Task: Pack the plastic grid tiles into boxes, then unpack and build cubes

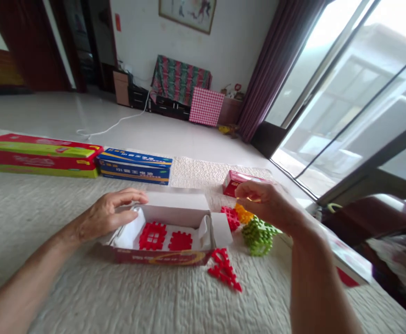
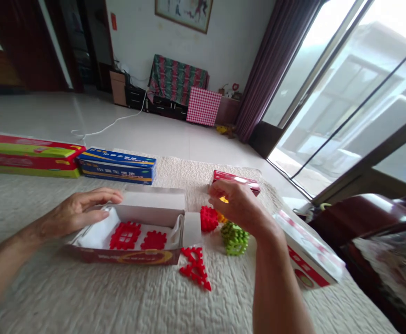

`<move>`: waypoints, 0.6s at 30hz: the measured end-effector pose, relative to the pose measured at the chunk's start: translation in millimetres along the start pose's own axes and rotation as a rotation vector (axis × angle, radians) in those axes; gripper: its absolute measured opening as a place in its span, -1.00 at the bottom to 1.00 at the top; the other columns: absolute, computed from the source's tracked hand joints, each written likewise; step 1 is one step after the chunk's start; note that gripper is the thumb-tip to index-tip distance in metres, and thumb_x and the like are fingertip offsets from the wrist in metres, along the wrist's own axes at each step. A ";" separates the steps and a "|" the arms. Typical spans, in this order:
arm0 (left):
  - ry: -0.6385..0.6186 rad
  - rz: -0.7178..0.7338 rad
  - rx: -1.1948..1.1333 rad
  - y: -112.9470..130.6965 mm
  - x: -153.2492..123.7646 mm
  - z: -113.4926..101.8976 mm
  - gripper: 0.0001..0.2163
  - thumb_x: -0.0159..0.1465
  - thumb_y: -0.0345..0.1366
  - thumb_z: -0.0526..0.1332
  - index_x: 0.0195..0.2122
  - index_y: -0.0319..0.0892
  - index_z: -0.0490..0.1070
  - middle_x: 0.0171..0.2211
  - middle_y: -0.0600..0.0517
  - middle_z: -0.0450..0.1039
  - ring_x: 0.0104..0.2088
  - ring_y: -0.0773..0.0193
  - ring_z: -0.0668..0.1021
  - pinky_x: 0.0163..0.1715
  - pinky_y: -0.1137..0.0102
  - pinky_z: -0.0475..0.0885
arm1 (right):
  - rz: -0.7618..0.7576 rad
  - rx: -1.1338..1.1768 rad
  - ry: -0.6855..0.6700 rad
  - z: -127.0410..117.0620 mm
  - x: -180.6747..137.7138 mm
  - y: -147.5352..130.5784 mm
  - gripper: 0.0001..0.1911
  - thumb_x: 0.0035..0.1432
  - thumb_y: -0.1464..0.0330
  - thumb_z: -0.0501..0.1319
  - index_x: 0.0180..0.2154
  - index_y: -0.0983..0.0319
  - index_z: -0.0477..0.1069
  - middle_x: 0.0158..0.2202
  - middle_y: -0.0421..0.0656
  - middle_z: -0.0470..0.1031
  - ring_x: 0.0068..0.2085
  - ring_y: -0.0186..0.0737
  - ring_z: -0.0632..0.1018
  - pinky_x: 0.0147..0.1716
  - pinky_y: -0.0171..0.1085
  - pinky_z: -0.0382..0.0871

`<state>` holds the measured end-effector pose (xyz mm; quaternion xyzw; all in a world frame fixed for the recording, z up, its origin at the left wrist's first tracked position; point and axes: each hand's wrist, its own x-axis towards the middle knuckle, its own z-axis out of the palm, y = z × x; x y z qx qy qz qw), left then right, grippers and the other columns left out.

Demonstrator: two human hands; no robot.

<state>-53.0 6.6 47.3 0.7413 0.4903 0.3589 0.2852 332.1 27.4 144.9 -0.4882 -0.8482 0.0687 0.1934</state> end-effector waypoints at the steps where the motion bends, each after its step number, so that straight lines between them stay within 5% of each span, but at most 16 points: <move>1: 0.003 0.004 0.008 -0.5 0.0 -0.7 -0.74 0.13 -0.25 0.25 -0.14 -0.07 0.53 0.04 0.01 0.48 0.10 0.06 0.47 0.12 0.29 0.36 | 0.003 -0.046 -0.052 3.4 -3.2 6.2 -0.81 0.07 0.39 0.19 -0.22 0.20 0.47 -0.25 -0.17 0.56 -0.25 -0.25 0.53 -0.22 -0.24 0.36; 6: -0.010 0.009 0.015 1.1 -1.0 -1.1 -0.77 0.15 -0.29 0.23 -0.15 -0.08 0.52 0.04 0.04 0.49 0.09 0.06 0.47 0.13 0.22 0.35 | 0.048 -0.226 -0.258 31.8 -12.2 15.8 -0.63 -0.05 0.49 0.21 -0.12 0.23 0.44 -0.14 -0.05 0.52 -0.12 -0.14 0.49 -0.09 -0.17 0.32; 18: 0.000 0.002 -0.005 -8.0 -0.7 -0.6 -0.73 0.13 -0.25 0.25 -0.13 -0.05 0.54 0.05 0.01 0.48 0.11 0.04 0.46 0.13 0.25 0.37 | 0.051 -0.369 -0.257 58.0 -4.9 17.9 -0.82 -0.02 0.49 0.17 -0.30 0.22 0.39 -0.20 -0.03 0.48 0.03 -0.01 0.35 0.12 0.03 0.04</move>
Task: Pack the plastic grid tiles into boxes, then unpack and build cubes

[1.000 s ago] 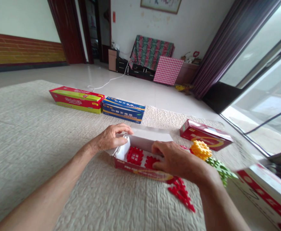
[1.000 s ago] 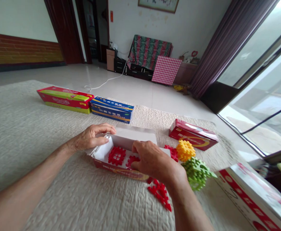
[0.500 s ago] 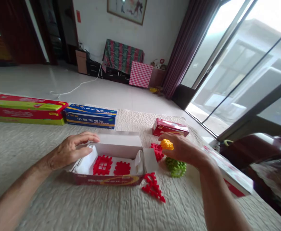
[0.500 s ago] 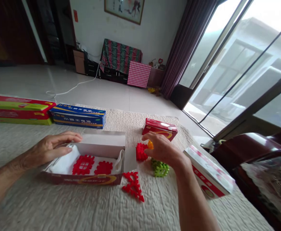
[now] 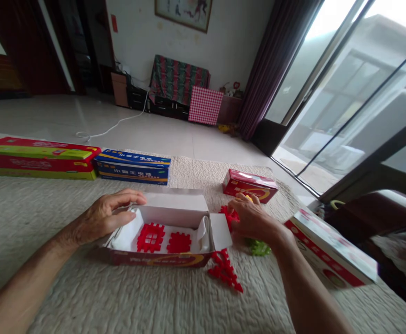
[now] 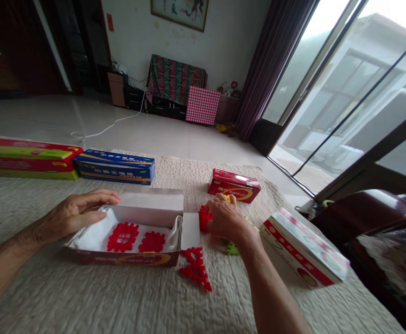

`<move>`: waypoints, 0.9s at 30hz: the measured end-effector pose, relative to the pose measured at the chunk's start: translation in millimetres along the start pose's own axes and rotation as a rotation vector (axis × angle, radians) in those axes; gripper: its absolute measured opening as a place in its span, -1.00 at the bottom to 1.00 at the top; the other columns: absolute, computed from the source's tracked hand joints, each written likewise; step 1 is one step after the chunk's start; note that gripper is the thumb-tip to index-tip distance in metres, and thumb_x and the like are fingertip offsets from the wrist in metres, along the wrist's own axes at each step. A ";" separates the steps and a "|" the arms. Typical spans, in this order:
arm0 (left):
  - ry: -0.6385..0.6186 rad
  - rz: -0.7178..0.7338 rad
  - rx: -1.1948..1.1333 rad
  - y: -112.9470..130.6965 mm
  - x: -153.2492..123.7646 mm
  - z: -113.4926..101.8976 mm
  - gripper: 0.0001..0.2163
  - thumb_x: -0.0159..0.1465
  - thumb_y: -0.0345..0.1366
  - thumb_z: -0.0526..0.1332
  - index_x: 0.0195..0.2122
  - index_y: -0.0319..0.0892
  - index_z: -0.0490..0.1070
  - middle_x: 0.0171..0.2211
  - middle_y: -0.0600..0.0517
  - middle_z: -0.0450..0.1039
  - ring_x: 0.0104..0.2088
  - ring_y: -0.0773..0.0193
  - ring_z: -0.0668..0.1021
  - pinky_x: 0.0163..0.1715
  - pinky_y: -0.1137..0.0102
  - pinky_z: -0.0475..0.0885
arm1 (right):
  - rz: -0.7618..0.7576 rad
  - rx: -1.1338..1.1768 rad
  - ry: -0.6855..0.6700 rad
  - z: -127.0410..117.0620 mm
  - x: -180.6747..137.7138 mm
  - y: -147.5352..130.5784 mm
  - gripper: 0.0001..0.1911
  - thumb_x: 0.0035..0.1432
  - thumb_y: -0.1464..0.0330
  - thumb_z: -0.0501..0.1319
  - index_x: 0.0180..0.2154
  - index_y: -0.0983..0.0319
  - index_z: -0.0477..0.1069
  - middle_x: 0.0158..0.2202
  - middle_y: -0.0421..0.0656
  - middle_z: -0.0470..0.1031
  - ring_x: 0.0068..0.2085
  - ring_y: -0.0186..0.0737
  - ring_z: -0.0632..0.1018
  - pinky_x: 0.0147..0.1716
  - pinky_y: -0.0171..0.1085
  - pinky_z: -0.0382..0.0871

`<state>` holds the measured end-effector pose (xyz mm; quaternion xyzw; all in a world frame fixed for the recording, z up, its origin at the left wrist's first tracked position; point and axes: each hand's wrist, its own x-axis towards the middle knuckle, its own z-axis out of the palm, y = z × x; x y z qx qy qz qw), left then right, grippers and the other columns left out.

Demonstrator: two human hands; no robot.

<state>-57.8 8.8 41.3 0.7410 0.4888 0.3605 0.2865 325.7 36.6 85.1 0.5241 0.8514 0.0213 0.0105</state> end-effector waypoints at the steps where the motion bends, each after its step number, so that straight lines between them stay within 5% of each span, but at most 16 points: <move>1: -0.002 0.000 -0.002 -1.0 0.3 0.1 -0.73 0.12 -0.24 0.25 -0.13 -0.05 0.54 0.05 -0.01 0.48 0.11 0.04 0.46 0.13 0.26 0.37 | -0.001 -0.003 -0.001 0.5 0.2 0.1 -0.84 -0.02 0.48 0.16 -0.32 0.22 0.39 -0.21 -0.04 0.48 0.01 -0.03 0.36 0.11 0.03 0.05; 10: 0.006 -0.026 -0.026 6.9 0.0 1.4 -0.73 0.12 -0.23 0.24 -0.15 -0.06 0.55 0.05 -0.04 0.47 0.11 0.02 0.46 0.07 0.27 0.42 | -0.005 0.063 0.113 -21.1 -5.7 2.0 -0.79 -0.01 0.45 0.17 -0.25 0.24 0.45 -0.22 -0.03 0.52 -0.17 -0.08 0.47 -0.12 -0.09 0.25; 15: 0.008 -0.026 -0.028 8.3 0.2 2.3 -0.72 0.11 -0.20 0.24 -0.14 -0.09 0.55 0.03 -0.04 0.48 0.11 0.04 0.45 0.10 0.27 0.39 | -0.160 0.317 0.216 -45.8 -19.2 -29.2 -0.73 0.06 0.36 0.22 -0.14 0.17 0.44 -0.17 -0.11 0.54 -0.21 -0.18 0.52 -0.21 -0.20 0.34; 21: 0.033 0.002 -0.033 8.6 0.3 4.2 -0.74 0.11 -0.26 0.23 -0.17 -0.10 0.55 0.01 -0.03 0.49 0.08 0.08 0.48 0.10 0.30 0.37 | -0.329 0.422 0.011 -53.3 -13.2 -91.0 -0.77 0.06 0.42 0.21 -0.18 0.19 0.44 -0.23 -0.15 0.53 -0.27 -0.27 0.50 -0.23 -0.27 0.36; 27: 0.034 0.019 -0.034 10.9 -0.1 4.5 -0.75 0.11 -0.31 0.21 -0.18 -0.10 0.54 0.00 -0.02 0.49 0.09 0.10 0.47 0.10 0.29 0.37 | -0.295 0.353 -0.055 -45.2 -7.1 -102.1 -0.82 0.05 0.41 0.20 -0.23 0.23 0.43 -0.26 -0.12 0.51 -0.31 -0.27 0.47 -0.29 -0.27 0.32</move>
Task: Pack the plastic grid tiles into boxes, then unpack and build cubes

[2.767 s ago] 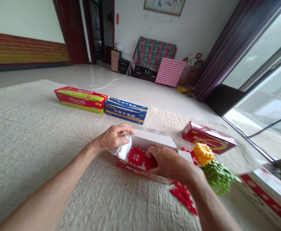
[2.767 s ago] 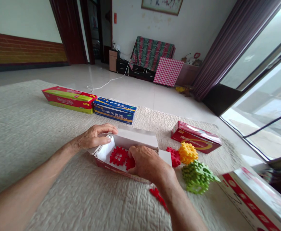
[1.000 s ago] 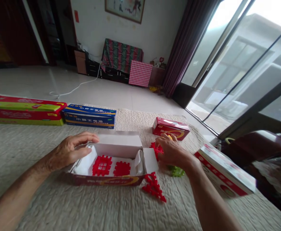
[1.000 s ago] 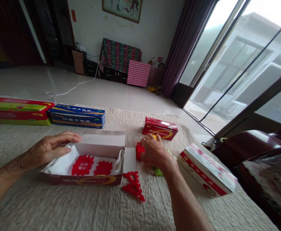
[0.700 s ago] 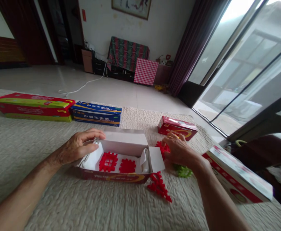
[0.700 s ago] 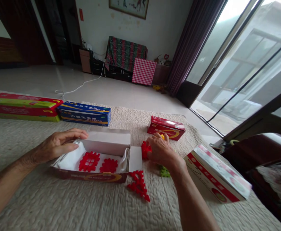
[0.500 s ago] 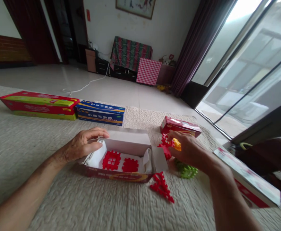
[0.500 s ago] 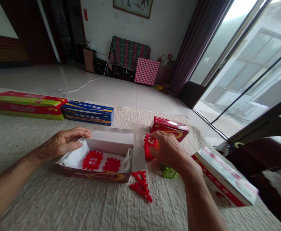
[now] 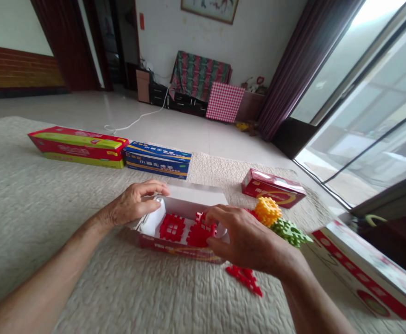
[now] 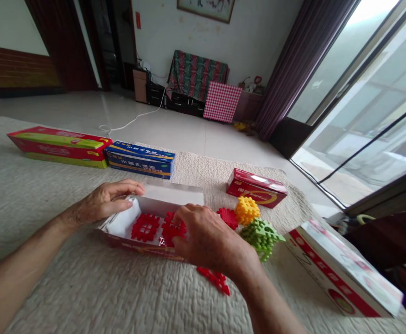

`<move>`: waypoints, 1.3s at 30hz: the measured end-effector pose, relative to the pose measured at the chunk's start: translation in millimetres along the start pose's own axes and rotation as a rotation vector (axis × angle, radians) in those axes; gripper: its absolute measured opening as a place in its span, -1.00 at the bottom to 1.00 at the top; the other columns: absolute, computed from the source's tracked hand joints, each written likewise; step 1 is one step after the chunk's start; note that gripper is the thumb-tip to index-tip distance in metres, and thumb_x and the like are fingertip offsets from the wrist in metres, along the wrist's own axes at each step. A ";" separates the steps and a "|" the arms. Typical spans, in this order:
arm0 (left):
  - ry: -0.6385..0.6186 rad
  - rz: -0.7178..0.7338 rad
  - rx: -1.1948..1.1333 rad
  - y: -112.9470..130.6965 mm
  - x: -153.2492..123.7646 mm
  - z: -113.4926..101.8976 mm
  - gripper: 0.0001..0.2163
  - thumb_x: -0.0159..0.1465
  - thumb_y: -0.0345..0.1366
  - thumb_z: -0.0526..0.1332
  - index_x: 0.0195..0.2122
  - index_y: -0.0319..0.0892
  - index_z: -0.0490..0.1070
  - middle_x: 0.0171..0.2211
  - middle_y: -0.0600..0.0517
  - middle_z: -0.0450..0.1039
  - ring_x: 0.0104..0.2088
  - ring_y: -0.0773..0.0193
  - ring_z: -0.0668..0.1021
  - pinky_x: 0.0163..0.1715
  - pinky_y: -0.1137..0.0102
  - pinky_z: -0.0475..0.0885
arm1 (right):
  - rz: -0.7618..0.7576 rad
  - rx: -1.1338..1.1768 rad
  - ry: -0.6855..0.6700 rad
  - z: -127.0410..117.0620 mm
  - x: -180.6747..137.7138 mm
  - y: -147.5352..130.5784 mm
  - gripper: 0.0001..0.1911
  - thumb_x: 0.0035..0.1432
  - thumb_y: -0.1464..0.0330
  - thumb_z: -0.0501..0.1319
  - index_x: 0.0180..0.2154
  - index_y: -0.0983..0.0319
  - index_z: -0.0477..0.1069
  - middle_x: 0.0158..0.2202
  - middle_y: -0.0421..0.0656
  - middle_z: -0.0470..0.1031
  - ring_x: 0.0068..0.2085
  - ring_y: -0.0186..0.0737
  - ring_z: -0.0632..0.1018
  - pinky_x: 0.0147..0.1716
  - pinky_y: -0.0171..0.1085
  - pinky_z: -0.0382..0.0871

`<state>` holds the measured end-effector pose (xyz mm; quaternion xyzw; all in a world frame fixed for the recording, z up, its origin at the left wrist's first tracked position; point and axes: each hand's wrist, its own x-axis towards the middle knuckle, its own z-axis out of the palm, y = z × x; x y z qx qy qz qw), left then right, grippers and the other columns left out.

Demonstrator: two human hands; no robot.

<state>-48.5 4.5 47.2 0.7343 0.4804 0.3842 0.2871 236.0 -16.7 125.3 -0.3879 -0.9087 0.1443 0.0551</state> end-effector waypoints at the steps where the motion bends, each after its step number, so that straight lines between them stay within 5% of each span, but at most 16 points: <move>1: 0.000 -0.001 -0.001 0.1 -0.1 0.0 -0.75 0.11 -0.31 0.21 -0.18 -0.10 0.54 0.00 -0.02 0.49 0.09 0.10 0.47 0.10 0.29 0.37 | 0.003 -0.002 0.003 0.2 -0.8 0.6 -0.82 0.05 0.40 0.20 -0.23 0.23 0.42 -0.24 -0.12 0.50 -0.31 -0.28 0.47 -0.29 -0.27 0.32; 7: -0.001 -0.005 0.027 -0.3 -0.4 0.1 -0.74 0.12 -0.27 0.21 -0.17 -0.11 0.54 0.00 -0.03 0.49 0.08 0.09 0.48 0.09 0.28 0.39 | 0.000 0.003 0.108 -6.2 -10.2 11.5 -0.81 0.09 0.39 0.22 -0.19 0.20 0.41 -0.17 -0.13 0.51 -0.24 -0.26 0.49 -0.21 -0.25 0.34; 13: -0.014 -0.016 0.039 -1.3 0.0 -0.8 -0.72 0.12 -0.23 0.21 -0.15 -0.13 0.53 0.02 -0.05 0.48 0.09 0.06 0.48 0.09 0.29 0.39 | 0.109 -0.097 0.263 -23.2 -26.0 61.4 -0.80 0.10 0.40 0.18 -0.19 0.17 0.45 -0.18 -0.13 0.54 -0.20 -0.19 0.53 -0.19 -0.22 0.34; 22: -0.033 -0.016 0.063 -9.3 0.3 -3.0 -0.72 0.14 -0.22 0.22 -0.13 -0.05 0.54 0.05 0.00 0.47 0.10 0.06 0.48 0.05 0.32 0.44 | 0.331 -0.208 -0.037 -9.4 -17.1 90.0 -0.74 -0.03 0.43 0.25 -0.21 0.21 0.43 -0.12 -0.05 0.52 -0.10 -0.08 0.48 -0.13 -0.17 0.27; 32: -0.042 -0.003 0.038 -10.2 1.6 -3.3 -0.74 0.13 -0.25 0.23 -0.14 -0.07 0.53 0.04 -0.01 0.47 0.09 0.08 0.48 0.01 0.36 0.45 | 0.395 -0.292 -0.097 -2.8 -12.8 91.3 -0.83 0.04 0.47 0.21 -0.25 0.21 0.40 -0.08 0.00 0.51 0.01 0.03 0.44 0.04 0.00 0.13; 39: -0.021 0.002 -0.003 -7.8 0.1 -2.3 -0.74 0.12 -0.30 0.23 -0.14 -0.09 0.53 0.02 -0.01 0.47 0.09 0.10 0.48 0.06 0.34 0.40 | 0.331 -0.268 0.028 -13.1 -22.5 94.8 -0.80 0.06 0.47 0.17 -0.22 0.26 0.42 -0.21 -0.01 0.53 -0.21 -0.07 0.52 -0.21 -0.14 0.29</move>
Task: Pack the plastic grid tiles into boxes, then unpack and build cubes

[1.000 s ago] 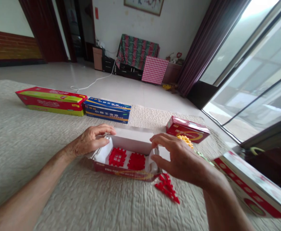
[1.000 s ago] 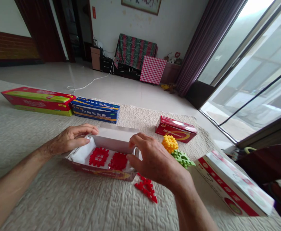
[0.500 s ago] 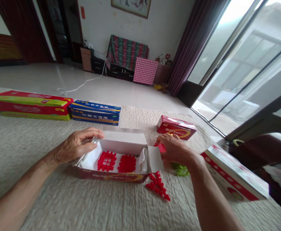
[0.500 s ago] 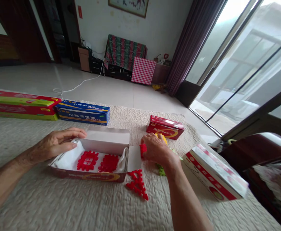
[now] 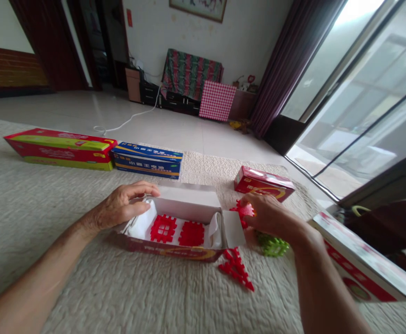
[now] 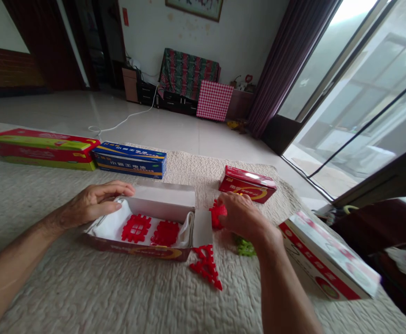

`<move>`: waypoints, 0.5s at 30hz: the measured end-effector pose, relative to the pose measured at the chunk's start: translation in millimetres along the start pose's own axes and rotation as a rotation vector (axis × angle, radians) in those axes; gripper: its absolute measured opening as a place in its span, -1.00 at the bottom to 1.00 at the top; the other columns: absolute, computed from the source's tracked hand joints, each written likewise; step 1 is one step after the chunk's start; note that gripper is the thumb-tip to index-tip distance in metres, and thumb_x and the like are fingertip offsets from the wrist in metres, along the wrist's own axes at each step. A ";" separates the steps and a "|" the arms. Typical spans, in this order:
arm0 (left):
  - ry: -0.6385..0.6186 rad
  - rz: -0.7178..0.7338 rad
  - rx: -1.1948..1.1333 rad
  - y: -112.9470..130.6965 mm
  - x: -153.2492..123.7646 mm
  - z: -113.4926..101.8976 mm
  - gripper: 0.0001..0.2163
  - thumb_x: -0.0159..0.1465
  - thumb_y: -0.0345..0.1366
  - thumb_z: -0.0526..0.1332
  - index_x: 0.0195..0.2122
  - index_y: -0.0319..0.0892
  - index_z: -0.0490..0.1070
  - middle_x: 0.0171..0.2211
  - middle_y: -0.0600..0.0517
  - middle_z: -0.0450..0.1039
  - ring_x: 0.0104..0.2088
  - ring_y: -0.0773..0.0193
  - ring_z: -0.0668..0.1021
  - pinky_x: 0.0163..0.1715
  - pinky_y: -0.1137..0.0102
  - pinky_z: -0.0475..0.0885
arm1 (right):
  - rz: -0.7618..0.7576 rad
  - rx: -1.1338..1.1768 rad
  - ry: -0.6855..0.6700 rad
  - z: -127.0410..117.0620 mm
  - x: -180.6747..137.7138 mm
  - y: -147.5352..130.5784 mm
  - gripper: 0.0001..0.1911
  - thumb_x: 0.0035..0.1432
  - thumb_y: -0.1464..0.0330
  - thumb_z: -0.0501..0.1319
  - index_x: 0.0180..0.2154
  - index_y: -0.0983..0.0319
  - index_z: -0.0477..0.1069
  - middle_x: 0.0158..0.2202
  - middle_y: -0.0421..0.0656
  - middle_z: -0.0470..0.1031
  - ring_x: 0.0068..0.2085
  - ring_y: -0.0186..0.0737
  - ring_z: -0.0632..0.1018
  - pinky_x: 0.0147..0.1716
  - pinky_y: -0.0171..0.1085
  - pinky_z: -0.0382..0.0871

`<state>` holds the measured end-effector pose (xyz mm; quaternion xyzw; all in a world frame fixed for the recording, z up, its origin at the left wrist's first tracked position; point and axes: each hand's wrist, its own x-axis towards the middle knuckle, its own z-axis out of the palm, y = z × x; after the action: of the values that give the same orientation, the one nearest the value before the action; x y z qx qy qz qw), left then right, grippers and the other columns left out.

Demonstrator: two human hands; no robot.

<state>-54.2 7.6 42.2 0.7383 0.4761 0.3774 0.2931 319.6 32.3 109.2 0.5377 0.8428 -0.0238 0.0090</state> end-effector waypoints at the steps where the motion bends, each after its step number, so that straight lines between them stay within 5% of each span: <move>1: 0.003 0.000 -0.005 0.7 -0.2 0.2 -0.74 0.12 -0.30 0.23 -0.14 -0.09 0.53 0.02 -0.02 0.47 0.09 0.10 0.47 0.06 0.33 0.40 | -0.023 0.034 0.063 -2.8 -2.1 0.2 -0.79 0.09 0.44 0.16 -0.19 0.26 0.43 -0.22 -0.02 0.53 -0.23 -0.09 0.52 -0.23 -0.16 0.30; 6: 0.006 0.007 -0.022 5.1 -0.2 2.1 -0.74 0.11 -0.31 0.21 -0.16 -0.11 0.53 0.00 -0.03 0.48 0.05 0.12 0.48 0.01 0.31 0.42 | -0.210 0.231 0.269 -19.3 -9.5 -34.3 -0.78 0.13 0.29 0.21 -0.16 0.17 0.42 -0.18 -0.13 0.52 -0.23 -0.20 0.53 -0.21 -0.20 0.34; 15: 0.038 0.015 -0.020 10.9 1.0 4.1 -0.72 0.06 -0.36 0.18 -0.19 -0.16 0.53 -0.05 -0.04 0.49 -0.03 0.15 0.51 -0.10 0.33 0.43 | -0.371 0.219 0.090 -6.0 12.4 -146.4 -0.79 0.04 0.40 0.20 -0.21 0.24 0.42 -0.21 -0.08 0.48 -0.23 -0.19 0.48 -0.25 -0.22 0.35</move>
<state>-45.3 4.1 48.9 0.7314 0.4724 0.3984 0.2885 181.7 -17.8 119.1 0.3719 0.9191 -0.0922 -0.0915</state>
